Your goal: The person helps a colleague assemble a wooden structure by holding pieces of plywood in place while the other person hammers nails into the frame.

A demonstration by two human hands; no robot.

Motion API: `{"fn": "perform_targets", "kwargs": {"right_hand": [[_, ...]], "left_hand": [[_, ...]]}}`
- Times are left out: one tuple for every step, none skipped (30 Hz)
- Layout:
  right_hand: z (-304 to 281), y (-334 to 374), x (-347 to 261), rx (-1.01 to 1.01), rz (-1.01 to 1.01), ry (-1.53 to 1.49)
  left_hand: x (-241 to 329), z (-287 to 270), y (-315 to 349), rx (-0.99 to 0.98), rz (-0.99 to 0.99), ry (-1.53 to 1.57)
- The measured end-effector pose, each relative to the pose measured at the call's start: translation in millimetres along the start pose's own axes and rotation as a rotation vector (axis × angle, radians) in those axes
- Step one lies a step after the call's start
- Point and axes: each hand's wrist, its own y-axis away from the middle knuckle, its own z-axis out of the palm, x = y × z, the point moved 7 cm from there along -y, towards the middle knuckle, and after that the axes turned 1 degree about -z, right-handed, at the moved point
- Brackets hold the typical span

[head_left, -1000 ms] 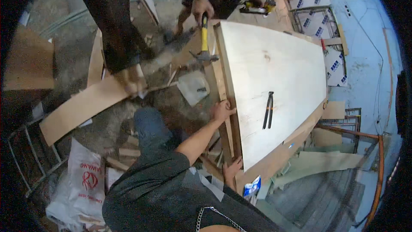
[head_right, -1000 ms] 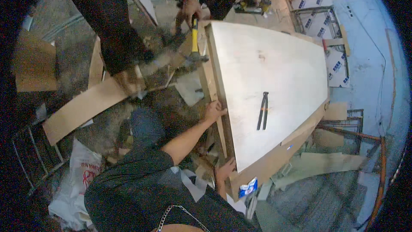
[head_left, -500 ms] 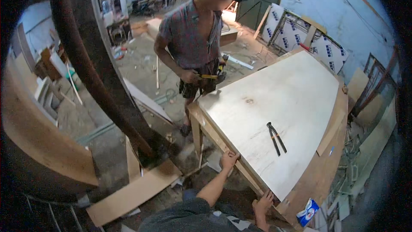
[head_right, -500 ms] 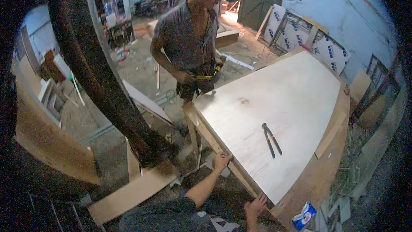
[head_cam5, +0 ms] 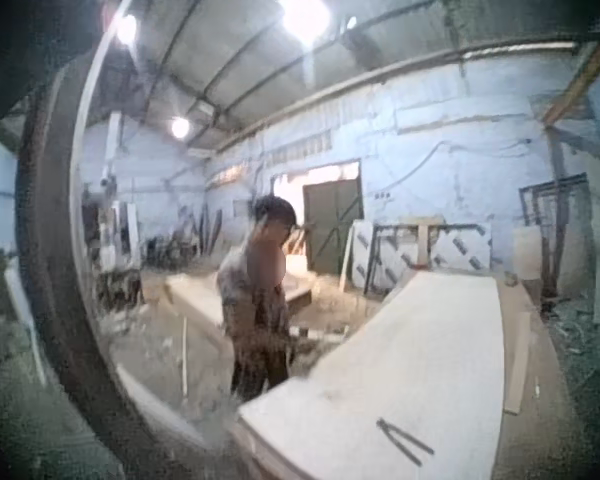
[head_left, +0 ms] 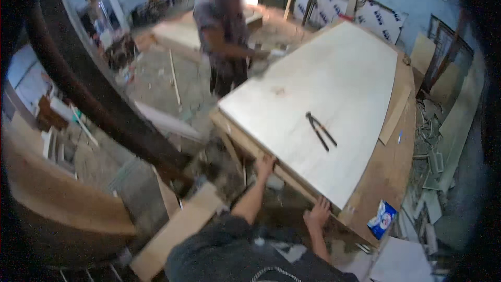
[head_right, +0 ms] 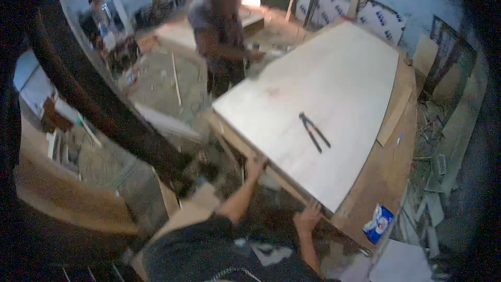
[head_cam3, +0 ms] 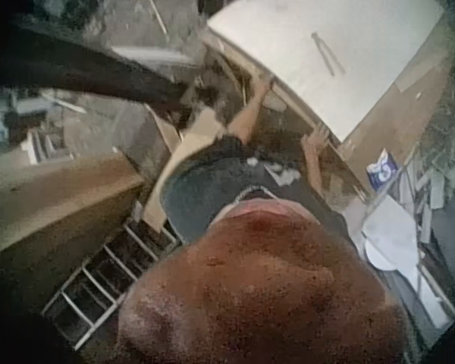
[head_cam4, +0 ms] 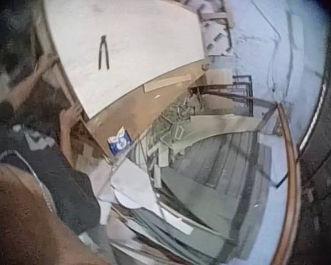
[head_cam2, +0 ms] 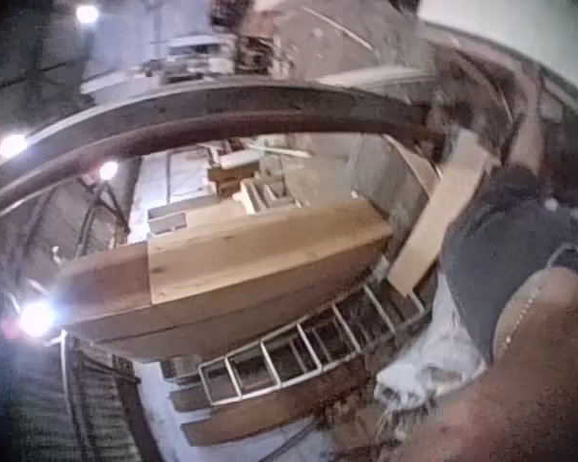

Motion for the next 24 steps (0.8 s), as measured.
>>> {"fn": "perform_targets", "kwargs": {"right_hand": [[4.1,-1.5,9.0,0.009,0.031,0.002],[2.4,-5.4,-11.6,0.016,-0.029,0.02],[4.5,-5.1,9.3,0.031,0.027,0.055],[10.7,-7.6,-0.2,0.003,-0.021,0.087],[13.4,-11.5,-6.7,0.031,-0.031,0.091],[17.0,-12.4,-7.6,0.055,-0.026,0.093],[18.1,-9.8,-8.2,0.038,-0.04,0.12],[15.2,-8.3,-5.9,0.071,-0.048,0.103],[12.2,-7.1,-3.3,0.106,-0.057,0.083],[13.9,-6.4,-1.5,0.101,-0.069,0.098],[16.5,-6.8,2.3,0.093,-0.058,0.09],[16.9,-7.3,5.0,0.086,-0.046,0.08],[15.6,-6.3,5.7,0.088,-0.052,0.091],[14.7,-5.3,6.2,0.07,-0.041,0.104],[14.2,-4.6,6.5,0.054,-0.028,0.116],[12.9,-3.7,5.0,0.066,-0.038,0.126],[16.1,-4.0,2.6,0.081,-0.058,0.134],[17.7,-3.8,-0.2,0.097,-0.078,0.14],[16.2,-4.4,-0.1,0.112,-0.079,0.145],[18.0,-4.7,-0.3,0.095,-0.05,0.162],[18.5,-7.2,0.3,0.079,-0.022,0.176],[17.9,-7.8,0.2,0.087,-0.025,0.17],[18.0,-8.7,-0.9,0.082,-0.034,0.164],[17.7,-9.4,-2.5,0.076,-0.043,0.154]], "left_hand": [[9.3,13.9,2.1,-0.146,-0.158,-0.219],[-25.9,-8.8,-15.2,-0.016,-0.263,-0.219],[6.0,19.1,0.2,-0.157,-0.289,-0.143],[-13.8,8.6,-10.5,-0.132,-0.318,-0.192],[-35.3,-0.3,-19.5,-0.116,-0.343,-0.236],[-43.3,-3.7,-19.1,-0.11,-0.394,-0.241],[-46.9,-1.7,-16.2,-0.117,-0.44,-0.242],[-34.5,-0.3,-10.6,-0.128,-0.447,-0.275],[-39.7,2.8,-5.9,-0.122,-0.466,-0.263],[-34.3,2.7,-4.6,-0.111,-0.408,-0.243],[-27.6,2.2,-3.7,-0.1,-0.347,-0.225],[-21.0,1.0,-2.9,-0.085,-0.304,-0.279],[-15.0,0.0,0.3,-0.079,-0.31,-0.269],[-11.1,0.5,3.4,-0.088,-0.336,-0.224],[-10.3,2.3,5.2,-0.099,-0.359,-0.178],[-12.7,1.4,4.2,-0.09,-0.356,-0.162],[-23.1,-1.5,2.2,-0.087,-0.381,-0.152],[-32.2,-4.4,-0.1,-0.084,-0.404,-0.143],[-34.7,0.3,-1.8,-0.084,-0.396,-0.13],[-37.5,0.7,-2.3,-0.092,-0.408,-0.154],[-38.9,1.8,-3.7,-0.098,-0.418,-0.181],[-36.4,-0.3,-4.5,-0.073,-0.386,-0.167],[-34.2,-0.7,-5.7,-0.07,-0.374,-0.168],[-32.4,-2.3,-7.2,-0.061,-0.38,-0.196]]}}
